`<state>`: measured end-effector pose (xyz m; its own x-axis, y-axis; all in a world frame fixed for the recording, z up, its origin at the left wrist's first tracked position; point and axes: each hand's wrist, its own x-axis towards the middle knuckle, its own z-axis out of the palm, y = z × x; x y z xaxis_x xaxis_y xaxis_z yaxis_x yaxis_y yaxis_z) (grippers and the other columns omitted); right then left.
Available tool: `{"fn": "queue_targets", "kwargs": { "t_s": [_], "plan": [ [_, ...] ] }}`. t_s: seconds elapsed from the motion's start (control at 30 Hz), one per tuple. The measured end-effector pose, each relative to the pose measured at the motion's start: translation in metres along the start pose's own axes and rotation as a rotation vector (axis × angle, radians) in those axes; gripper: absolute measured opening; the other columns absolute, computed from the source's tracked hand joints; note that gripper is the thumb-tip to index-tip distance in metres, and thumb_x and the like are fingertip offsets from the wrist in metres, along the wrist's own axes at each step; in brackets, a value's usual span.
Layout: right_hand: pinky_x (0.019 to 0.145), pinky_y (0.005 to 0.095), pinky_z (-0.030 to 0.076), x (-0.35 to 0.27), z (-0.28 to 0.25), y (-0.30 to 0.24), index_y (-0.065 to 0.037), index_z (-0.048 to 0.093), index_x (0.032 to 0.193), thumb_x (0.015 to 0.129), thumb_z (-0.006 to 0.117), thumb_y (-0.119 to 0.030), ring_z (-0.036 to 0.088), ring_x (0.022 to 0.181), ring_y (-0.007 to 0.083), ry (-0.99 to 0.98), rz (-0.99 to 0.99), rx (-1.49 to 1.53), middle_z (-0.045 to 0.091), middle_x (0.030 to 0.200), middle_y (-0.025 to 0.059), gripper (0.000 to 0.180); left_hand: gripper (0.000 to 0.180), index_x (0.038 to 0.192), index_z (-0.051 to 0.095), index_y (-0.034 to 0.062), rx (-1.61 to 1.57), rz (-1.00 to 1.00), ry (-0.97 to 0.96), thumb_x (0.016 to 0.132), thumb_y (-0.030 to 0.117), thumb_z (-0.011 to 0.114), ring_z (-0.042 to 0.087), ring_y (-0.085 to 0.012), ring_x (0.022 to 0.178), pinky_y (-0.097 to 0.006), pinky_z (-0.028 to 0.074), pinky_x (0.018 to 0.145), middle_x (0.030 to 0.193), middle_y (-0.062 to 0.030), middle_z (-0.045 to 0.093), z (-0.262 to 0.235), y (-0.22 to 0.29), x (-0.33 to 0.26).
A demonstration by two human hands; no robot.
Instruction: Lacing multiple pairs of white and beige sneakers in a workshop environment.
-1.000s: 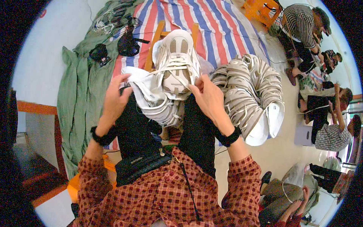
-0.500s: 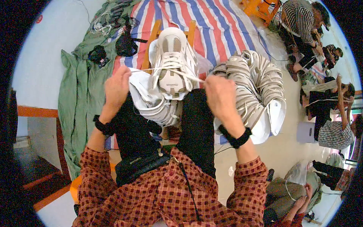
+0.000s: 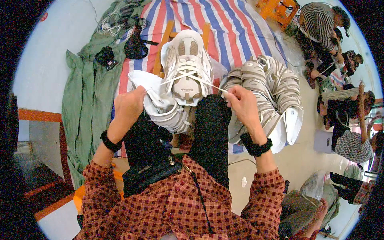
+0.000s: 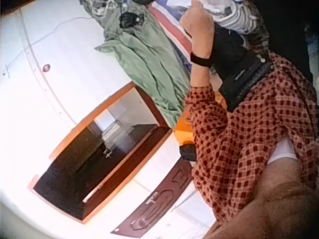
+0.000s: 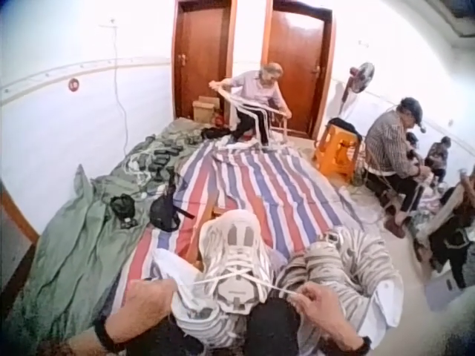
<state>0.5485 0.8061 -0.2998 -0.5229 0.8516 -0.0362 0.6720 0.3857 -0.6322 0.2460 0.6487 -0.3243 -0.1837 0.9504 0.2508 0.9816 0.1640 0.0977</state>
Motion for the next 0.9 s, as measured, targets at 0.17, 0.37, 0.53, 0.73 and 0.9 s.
{"fn": "queue_targets", "kwargs": {
  "t_s": [0.17, 0.37, 0.53, 0.73, 0.9],
  "plan": [
    [0.051, 0.0179, 0.040, -0.041, -0.061, 0.079, -0.001, 0.051, 0.112, 0.087, 0.054, -0.006, 0.039, 0.048, 0.0040, -0.038, 0.185, 1.178, 0.049, 0.069, -0.0033, 0.025, 0.018, 0.099, 0.058, 0.0032, -1.517, -0.442, -0.291, 0.086, 0.015, 0.057, 0.038, -0.0023, 0.046, -0.021, 0.030, 0.043, 0.053, 0.0049, 0.042, -0.056, -0.049, -0.020],
    [0.082, 0.0272, 0.050, -0.126, -0.187, 0.259, 0.002, 0.042, 0.130, 0.086, 0.050, 0.005, 0.058, 0.098, 0.0158, 0.487, -0.029, 1.662, 0.057, 0.118, 0.0117, 0.045, 0.013, 0.104, 0.053, 0.0021, -2.194, -0.591, 0.374, 0.093, 0.007, 0.050, 0.032, -0.0026, 0.046, -0.017, 0.025, 0.043, 0.070, 0.0014, 0.046, -0.063, -0.229, -0.114],
    [0.098, 0.0333, 0.045, -0.161, -0.208, 0.335, 0.004, 0.043, 0.129, 0.087, 0.050, 0.004, 0.054, 0.111, 0.0202, 0.964, 0.084, 1.716, 0.050, 0.130, 0.0149, 0.042, 0.022, 0.114, 0.049, -0.0012, -2.233, -0.382, 0.546, 0.093, 0.004, 0.047, 0.048, -0.0089, 0.064, -0.021, 0.040, 0.054, 0.088, -0.0040, 0.054, -0.084, -0.380, -0.208],
    [0.071, 0.0215, 0.043, -0.077, -0.079, 0.188, -0.004, 0.056, 0.108, 0.088, 0.058, -0.011, 0.052, 0.078, 0.0065, 0.399, 0.203, 1.149, 0.062, 0.100, 0.0048, 0.021, 0.034, 0.122, 0.047, -0.0053, -1.531, -0.840, 0.665, 0.092, 0.009, 0.053, 0.055, -0.0173, 0.103, -0.028, 0.046, 0.087, 0.116, -0.0081, 0.057, -0.069, -0.311, -0.161],
    [0.071, 0.0224, 0.050, -0.011, -0.011, 0.013, -0.001, 0.058, 0.104, 0.087, 0.060, -0.013, 0.060, 0.072, 0.0098, 0.054, 0.199, 1.062, 0.065, 0.101, 0.0105, 0.021, 0.026, 0.111, 0.059, 0.0036, -1.138, -0.661, 0.093, 0.089, 0.017, 0.057, 0.061, -0.0138, 0.084, -0.025, 0.049, 0.072, 0.106, -0.0060, 0.062, -0.025, -0.125, -0.029]
  ]
}}
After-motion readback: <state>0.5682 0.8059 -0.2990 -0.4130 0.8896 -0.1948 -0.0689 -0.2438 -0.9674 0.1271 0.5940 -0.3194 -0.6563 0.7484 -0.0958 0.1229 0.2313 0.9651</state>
